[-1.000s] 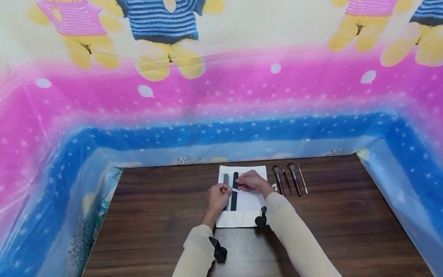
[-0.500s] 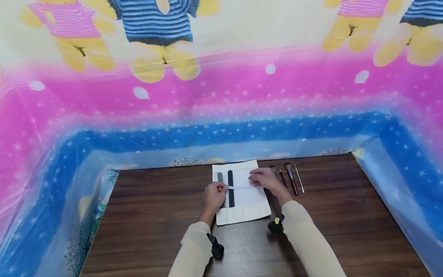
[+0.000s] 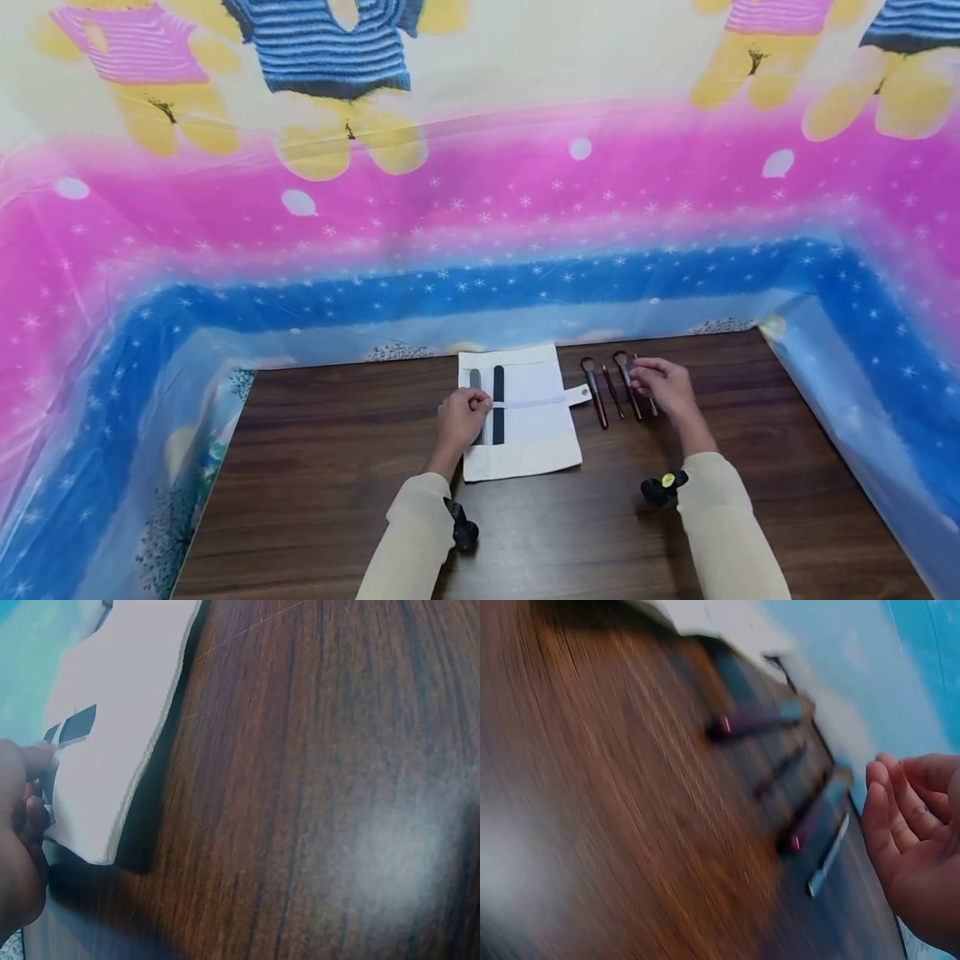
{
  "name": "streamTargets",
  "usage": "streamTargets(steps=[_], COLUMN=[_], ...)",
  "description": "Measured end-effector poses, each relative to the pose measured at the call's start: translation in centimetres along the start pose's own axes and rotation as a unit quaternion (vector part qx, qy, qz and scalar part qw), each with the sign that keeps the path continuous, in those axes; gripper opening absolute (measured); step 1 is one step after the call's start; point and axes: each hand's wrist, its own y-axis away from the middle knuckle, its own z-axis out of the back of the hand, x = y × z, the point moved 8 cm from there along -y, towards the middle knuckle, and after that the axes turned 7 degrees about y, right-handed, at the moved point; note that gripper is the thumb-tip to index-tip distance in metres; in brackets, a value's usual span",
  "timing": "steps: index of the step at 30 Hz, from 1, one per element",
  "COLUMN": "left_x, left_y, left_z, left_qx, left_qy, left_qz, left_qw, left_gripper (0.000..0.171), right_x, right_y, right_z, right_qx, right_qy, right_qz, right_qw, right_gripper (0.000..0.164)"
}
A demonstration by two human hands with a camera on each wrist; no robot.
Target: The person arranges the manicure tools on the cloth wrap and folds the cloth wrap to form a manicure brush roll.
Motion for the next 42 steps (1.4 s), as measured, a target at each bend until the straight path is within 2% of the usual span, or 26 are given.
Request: streamTargets(steps=[4,8,11,15,19,23,26,28,32,36,39,42], left_x=[0.1,-0.1,-0.7,-2.1,-3.6,-3.9,-3.9,-3.9,-3.5,-3.0,-3.1,-3.0], left_y=[-0.1,-0.1,0.0,0.1,0.1,-0.2,-0.4,-0.4,-0.5,-0.8,-0.9,-0.7], left_z=[0.1,-0.1,-0.2,-0.6,-1.8,-2.9,-3.3,-3.5,-3.7,-3.8,-3.7,-3.6], left_qx=[0.004,0.015,0.016,0.026,0.063,0.097,0.105,0.107,0.105,0.106,0.103,0.098], left_qy=[0.009,0.002,-0.034,-0.1,-0.142,-0.182,-0.201,-0.203,-0.196,-0.183,-0.166,-0.155], left_qz=[-0.001,-0.005,-0.025,-0.071,-0.107,-0.115,-0.115,-0.112,-0.094,-0.072,-0.07,-0.076], left_qw=[1.0,0.9999,0.999,0.9921,0.9821,0.9717,0.9671,0.9668,0.9704,0.9747,0.9782,0.9801], left_gripper=[0.01,0.011,0.011,0.012,0.013,0.017,0.017,0.015,0.014,0.012,0.012,0.012], right_x=[-0.9,-1.6,-1.9,-2.0,-1.7,-1.2,-0.7,-0.4,-0.4,-0.8,-1.1,-1.4], right_y=[-0.7,-1.2,-1.4,-1.8,-2.2,-2.8,-2.9,-3.0,-3.1,-3.1,-3.1,-3.1], right_z=[1.8,2.5,2.6,2.4,2.2,1.9,1.9,1.9,1.6,1.2,1.2,1.2], right_qx=[-0.042,-0.07,-0.074,-0.059,-0.037,-0.022,-0.019,-0.014,0.003,0.02,0.018,0.016], right_qy=[0.094,0.201,0.251,0.276,0.301,0.333,0.358,0.376,0.409,0.425,0.426,0.407], right_qz=[0.002,0.01,0.017,0.012,0.0,-0.012,-0.011,-0.007,-0.002,-0.015,-0.026,-0.026], right_qw=[0.995,0.977,0.965,0.959,0.953,0.942,0.933,0.926,0.912,0.905,0.904,0.913], right_gripper=[0.035,0.031,0.03,0.031,0.033,0.031,0.022,0.018,0.038,0.04,0.037,0.039])
